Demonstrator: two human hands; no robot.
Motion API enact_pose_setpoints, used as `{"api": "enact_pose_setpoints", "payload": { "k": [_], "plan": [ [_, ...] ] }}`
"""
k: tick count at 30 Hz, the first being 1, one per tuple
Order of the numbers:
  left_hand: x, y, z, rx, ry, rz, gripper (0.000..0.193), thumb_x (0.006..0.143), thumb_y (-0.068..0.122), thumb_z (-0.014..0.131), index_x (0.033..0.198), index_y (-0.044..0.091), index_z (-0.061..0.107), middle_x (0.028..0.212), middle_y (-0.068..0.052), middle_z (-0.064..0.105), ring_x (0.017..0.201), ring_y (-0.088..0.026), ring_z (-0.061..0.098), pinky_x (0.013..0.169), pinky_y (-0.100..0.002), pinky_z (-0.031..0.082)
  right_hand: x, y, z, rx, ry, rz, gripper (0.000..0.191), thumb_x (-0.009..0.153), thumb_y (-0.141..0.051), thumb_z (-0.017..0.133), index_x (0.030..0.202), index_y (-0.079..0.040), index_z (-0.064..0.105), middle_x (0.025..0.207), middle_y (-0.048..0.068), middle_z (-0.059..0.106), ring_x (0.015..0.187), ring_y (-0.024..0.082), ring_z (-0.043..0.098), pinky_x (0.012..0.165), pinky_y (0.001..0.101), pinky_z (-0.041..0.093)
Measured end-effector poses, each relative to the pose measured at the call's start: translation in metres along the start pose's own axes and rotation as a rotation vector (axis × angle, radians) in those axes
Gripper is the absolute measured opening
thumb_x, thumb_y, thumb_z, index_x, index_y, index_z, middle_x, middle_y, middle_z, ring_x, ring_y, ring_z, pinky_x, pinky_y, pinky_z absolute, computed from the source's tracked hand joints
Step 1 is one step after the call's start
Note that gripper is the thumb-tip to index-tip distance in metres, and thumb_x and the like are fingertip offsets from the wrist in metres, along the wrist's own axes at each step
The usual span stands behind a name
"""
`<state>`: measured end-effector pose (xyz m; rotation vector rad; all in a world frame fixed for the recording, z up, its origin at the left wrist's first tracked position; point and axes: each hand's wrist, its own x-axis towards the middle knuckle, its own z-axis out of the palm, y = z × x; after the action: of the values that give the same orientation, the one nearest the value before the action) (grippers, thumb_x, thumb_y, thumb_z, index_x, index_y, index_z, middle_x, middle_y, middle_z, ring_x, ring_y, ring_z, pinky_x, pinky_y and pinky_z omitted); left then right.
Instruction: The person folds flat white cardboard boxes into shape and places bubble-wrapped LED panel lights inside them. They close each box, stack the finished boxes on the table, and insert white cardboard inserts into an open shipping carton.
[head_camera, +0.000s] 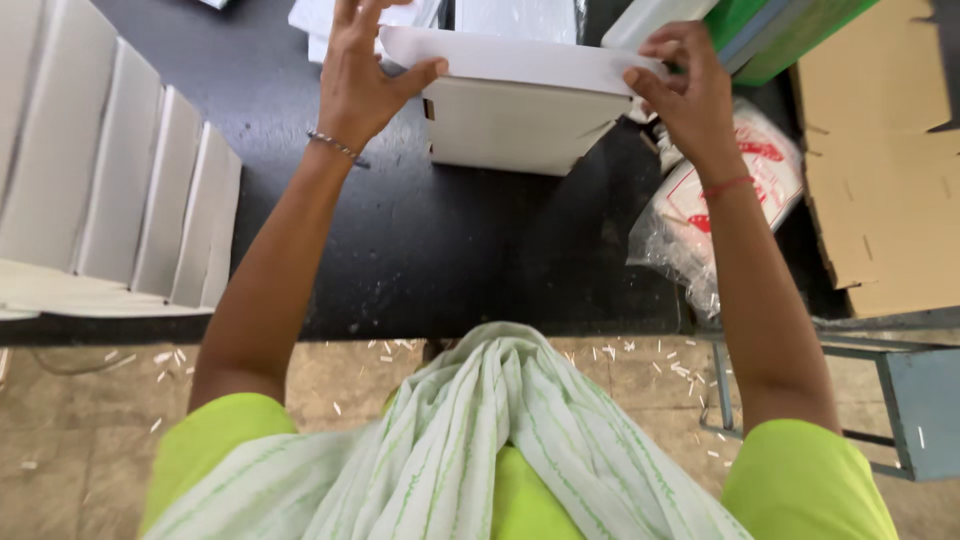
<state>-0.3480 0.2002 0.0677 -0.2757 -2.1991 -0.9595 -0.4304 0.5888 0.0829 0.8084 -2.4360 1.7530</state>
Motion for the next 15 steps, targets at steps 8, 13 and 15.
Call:
{"api": "enact_pose_setpoints", "payload": {
  "k": [8, 13, 15],
  "plan": [
    [0.024, -0.025, -0.008, 0.252, -0.135, 0.260, 0.008, 0.094, 0.019, 0.085, 0.100, 0.015, 0.081, 0.091, -0.004, 0.074, 0.091, -0.025, 0.065, 0.076, -0.042, 0.055, 0.019, -0.007, -0.023, -0.688, -0.029, -0.499, 0.017, 0.098, -0.014, 0.082, 0.108, -0.001, 0.078, 0.123, 0.015, 0.066, 0.104, 0.022, 0.069, 0.081, 0.0366, 0.058],
    [0.052, -0.040, 0.013, -0.005, -0.093, 0.069, 0.011, 0.105, 0.013, 0.074, 0.101, 0.002, 0.075, 0.077, -0.007, 0.072, 0.065, -0.015, 0.070, 0.058, -0.030, 0.056, 0.042, -0.018, -0.022, -0.448, -0.048, -0.114, 0.021, 0.110, -0.013, 0.075, 0.105, 0.007, 0.074, 0.084, 0.011, 0.071, 0.073, 0.014, 0.072, 0.065, 0.0282, 0.057],
    [0.055, -0.046, 0.023, -0.098, -0.176, -0.177, 0.021, 0.107, 0.018, 0.071, 0.099, 0.000, 0.071, 0.072, -0.005, 0.071, 0.057, -0.010, 0.072, 0.050, -0.023, 0.057, 0.046, -0.022, -0.016, -0.245, -0.058, -0.087, 0.015, 0.105, -0.006, 0.071, 0.107, 0.009, 0.074, 0.082, 0.006, 0.071, 0.070, 0.010, 0.071, 0.061, 0.0247, 0.061]
  ]
}}
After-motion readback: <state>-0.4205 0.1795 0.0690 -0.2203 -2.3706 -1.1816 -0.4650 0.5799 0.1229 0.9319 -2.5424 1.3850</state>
